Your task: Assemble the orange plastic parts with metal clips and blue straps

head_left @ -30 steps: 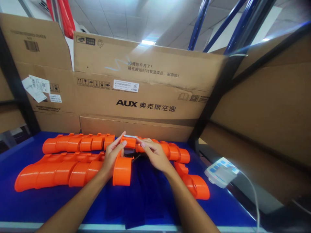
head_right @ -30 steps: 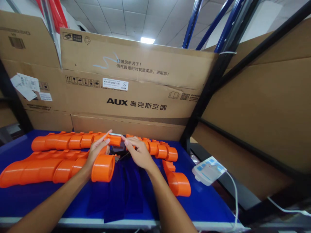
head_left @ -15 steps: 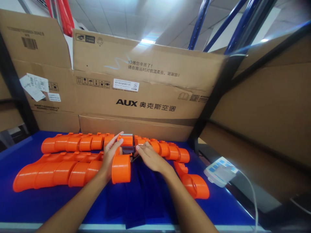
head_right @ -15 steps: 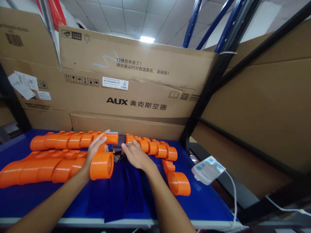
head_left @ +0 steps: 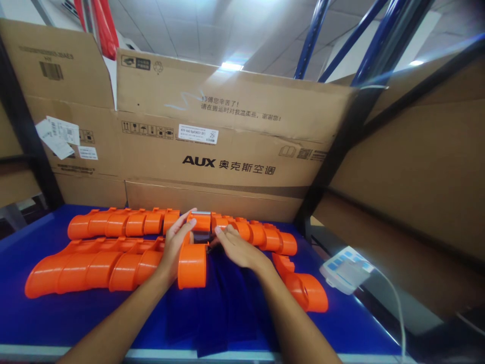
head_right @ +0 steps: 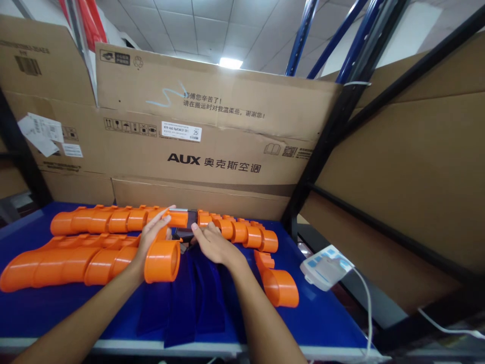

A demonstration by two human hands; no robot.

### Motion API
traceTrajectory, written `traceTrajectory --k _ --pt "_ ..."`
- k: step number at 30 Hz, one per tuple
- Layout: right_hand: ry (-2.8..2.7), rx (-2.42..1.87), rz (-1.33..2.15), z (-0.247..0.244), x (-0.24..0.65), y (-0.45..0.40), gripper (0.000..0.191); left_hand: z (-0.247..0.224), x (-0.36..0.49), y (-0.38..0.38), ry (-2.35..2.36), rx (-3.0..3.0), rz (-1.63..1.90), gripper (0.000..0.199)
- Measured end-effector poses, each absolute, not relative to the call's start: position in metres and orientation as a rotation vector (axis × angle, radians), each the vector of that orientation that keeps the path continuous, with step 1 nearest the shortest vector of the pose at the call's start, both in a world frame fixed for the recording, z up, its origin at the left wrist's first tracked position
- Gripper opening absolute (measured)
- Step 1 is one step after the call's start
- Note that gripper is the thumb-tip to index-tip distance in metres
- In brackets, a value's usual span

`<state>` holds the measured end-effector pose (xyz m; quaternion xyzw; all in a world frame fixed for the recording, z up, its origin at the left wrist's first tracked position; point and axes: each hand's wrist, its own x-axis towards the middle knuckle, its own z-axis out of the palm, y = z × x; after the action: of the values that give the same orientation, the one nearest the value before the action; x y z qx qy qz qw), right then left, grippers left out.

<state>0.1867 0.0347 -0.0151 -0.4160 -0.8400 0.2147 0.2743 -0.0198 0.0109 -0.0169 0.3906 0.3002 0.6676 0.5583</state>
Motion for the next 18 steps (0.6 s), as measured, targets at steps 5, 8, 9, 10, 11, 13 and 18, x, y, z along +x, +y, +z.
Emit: traceTrajectory --k 5,8,9,10,11,13,18 --pt "-2.275 -1.092 0.584 -0.0141 0.1845 0.0346 0.072 -0.0143 -0.0187 0.0059 0.695 0.937 1.595 0.065" --pt "-2.300 -1.104 0.585 -0.0125 0.1833 0.0345 0.073 -0.0145 -0.0199 0.0079 0.696 0.924 1.571 0.069" --pt "-2.305 -1.114 0.583 -0.0121 0.1833 0.0345 0.073 -0.0145 -0.0202 0.0086 0.697 0.915 1.555 0.072" --pt "-2.306 -1.126 0.581 -0.0119 0.1835 0.0345 0.073 -0.0143 -0.0203 0.0090 0.697 0.906 1.542 0.074" --pt "-2.306 -1.140 0.578 -0.0119 0.1838 0.0346 0.073 -0.0139 -0.0201 0.0089 0.694 0.900 1.533 0.076" --pt "-2.299 -1.165 0.564 -0.0125 0.1848 0.0351 0.074 -0.0129 -0.0190 0.0076 0.678 0.895 1.533 0.077" --pt "-2.257 -1.102 0.520 -0.0164 0.1868 0.0378 0.073 -0.0152 -0.0168 0.0049 0.684 0.886 1.548 0.071"
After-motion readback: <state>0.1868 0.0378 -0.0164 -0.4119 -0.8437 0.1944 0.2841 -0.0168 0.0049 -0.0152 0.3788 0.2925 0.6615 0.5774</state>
